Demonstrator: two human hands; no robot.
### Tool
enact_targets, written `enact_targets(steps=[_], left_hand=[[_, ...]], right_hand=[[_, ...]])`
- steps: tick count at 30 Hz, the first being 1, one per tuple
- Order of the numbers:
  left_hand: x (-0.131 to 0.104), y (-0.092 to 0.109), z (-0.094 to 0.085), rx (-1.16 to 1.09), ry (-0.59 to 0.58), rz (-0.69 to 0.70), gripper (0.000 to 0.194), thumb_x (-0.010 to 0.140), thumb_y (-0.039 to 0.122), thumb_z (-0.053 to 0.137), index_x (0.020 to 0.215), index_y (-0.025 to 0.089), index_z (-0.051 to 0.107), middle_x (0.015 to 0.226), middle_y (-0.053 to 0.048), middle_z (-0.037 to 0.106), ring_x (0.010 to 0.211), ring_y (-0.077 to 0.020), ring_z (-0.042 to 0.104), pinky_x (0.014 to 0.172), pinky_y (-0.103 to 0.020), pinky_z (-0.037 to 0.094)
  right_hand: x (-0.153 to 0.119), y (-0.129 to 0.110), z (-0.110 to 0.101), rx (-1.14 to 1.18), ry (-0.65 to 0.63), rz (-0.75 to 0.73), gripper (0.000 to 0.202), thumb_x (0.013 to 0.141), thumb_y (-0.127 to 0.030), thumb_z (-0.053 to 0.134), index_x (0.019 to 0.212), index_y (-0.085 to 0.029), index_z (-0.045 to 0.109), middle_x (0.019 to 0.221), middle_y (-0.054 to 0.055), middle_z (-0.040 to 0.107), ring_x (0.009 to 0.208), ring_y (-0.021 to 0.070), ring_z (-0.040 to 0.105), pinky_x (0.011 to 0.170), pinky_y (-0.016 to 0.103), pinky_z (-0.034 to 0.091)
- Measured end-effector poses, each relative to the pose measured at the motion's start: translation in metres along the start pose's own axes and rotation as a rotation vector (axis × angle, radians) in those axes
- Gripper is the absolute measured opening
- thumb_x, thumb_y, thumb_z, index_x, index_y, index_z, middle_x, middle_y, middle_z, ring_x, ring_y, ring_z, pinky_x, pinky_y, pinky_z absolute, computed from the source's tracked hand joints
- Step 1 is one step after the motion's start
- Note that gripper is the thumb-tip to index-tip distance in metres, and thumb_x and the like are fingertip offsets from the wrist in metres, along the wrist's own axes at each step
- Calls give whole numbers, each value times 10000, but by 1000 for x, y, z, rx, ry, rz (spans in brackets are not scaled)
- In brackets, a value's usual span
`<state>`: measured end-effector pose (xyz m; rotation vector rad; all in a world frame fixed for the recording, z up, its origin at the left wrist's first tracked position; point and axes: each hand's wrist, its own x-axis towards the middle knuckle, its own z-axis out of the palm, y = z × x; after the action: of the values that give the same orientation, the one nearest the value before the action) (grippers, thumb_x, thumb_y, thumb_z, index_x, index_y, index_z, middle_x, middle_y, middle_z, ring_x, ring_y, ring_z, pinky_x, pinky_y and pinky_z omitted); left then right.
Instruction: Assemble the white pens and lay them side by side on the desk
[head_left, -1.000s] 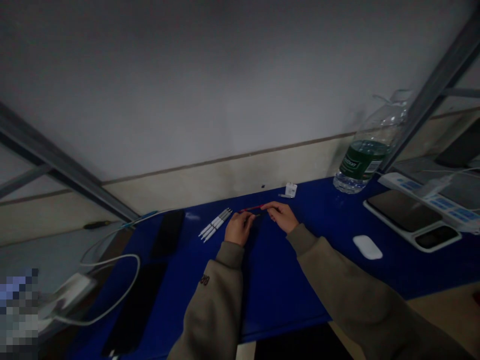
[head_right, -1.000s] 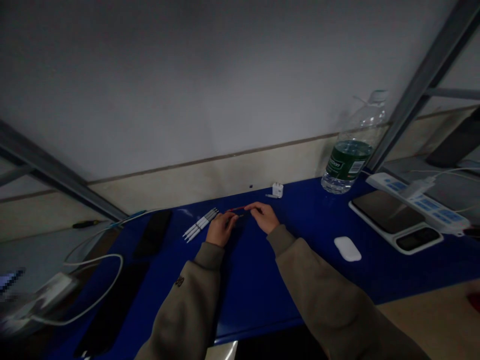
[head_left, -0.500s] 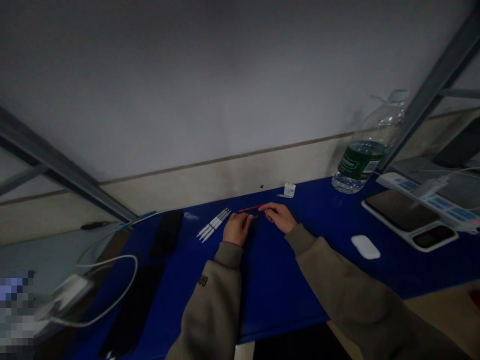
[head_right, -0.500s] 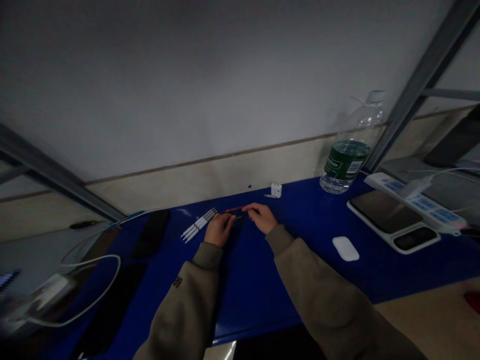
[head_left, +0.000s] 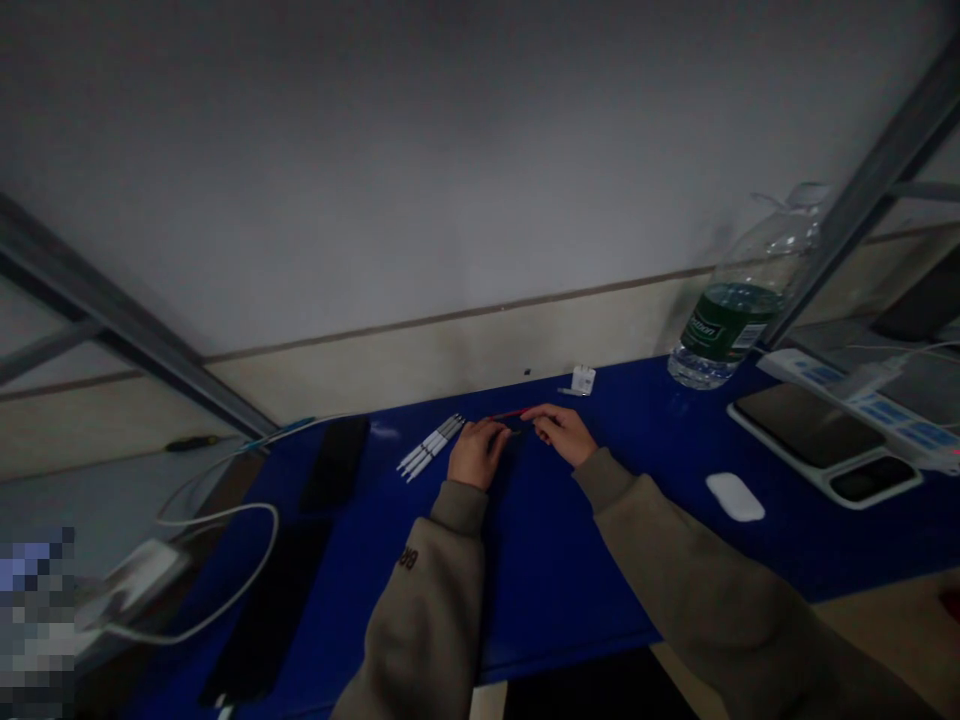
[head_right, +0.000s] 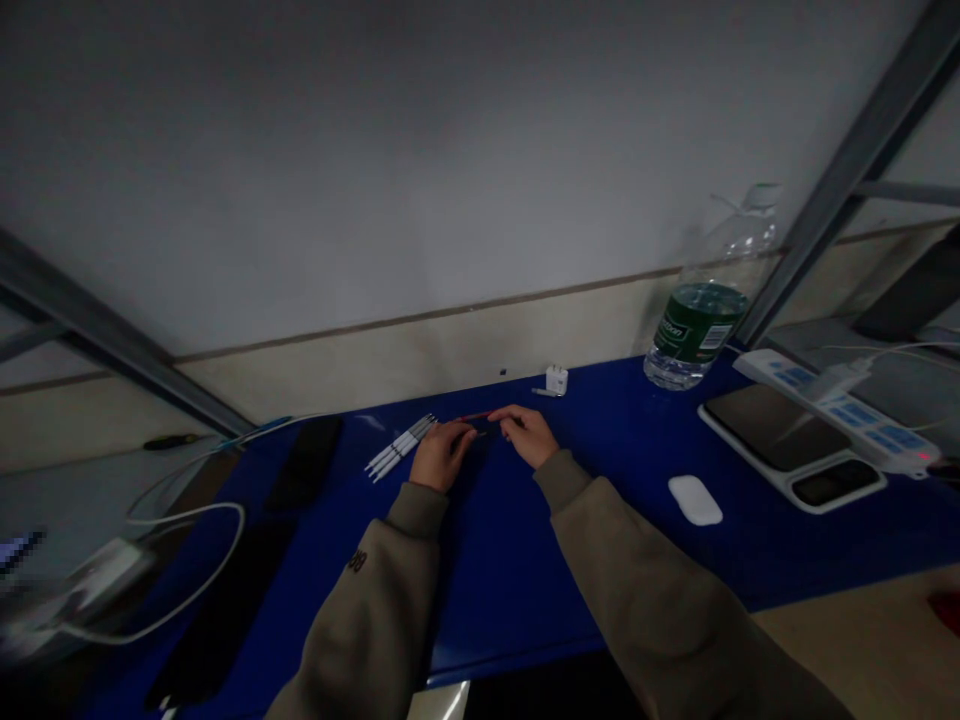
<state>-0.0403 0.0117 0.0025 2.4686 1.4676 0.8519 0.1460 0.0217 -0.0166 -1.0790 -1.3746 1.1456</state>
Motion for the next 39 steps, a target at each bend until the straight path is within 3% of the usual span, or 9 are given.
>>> enact_targets(steps=[7,11,15,23,30,35,39], left_hand=[[0,0,-1,-15,-38,7,184,844,362,555,833,213,663,822,-32,658,806,-183,544,732,-320,426],[0,1,-1,-28,-53,-11,154,807,361,606,818,211,639,785,-20,646,802,-178,539,724,-310,426],[0,0,1,-27,-47,16,197,866,364,519,889,217,647,876,-33,662,844,-179,547,772,-322,429],[0,0,0,-41,-30,0,149,848,344,551,850,206,607,842,-24,648,813,-174,541,734,-301,433],[0,1,0,-27,-30,10,218,893,359,471,922,207,624,902,-36,663,842,-181,549,767,-317,433],[0,0,-1,-32,-22,19,206,887,355,483,898,210,630,893,-29,665,843,-185,537,784,-326,423],[0,2,-1,-60,-21,10,177,868,367,514,884,204,582,832,-20,631,825,-179,521,759,-308,427]], right_hand=[[-1,0,0,5,-41,13,345,823,-404,470,927,-135,660,513,-38,434,472,90,395,460,223,316],[-1,1,1,17,-30,33,300,797,-344,491,951,-146,654,533,-33,463,485,91,409,454,215,314],[0,0,1,27,2,58,272,764,-297,503,931,-162,669,590,-14,510,542,101,454,461,205,326],[-2,-5,1,53,-59,25,316,810,-383,491,934,-150,663,555,-21,504,494,91,439,478,226,340],[-2,-5,1,52,-6,24,271,767,-311,520,920,-145,670,621,3,553,559,107,487,505,235,361],[-2,-2,1,57,-47,9,305,804,-367,497,935,-145,661,552,-28,492,491,91,433,477,232,334],[-1,2,2,87,-33,14,284,787,-323,501,939,-141,657,534,-40,479,475,85,414,471,228,325]])
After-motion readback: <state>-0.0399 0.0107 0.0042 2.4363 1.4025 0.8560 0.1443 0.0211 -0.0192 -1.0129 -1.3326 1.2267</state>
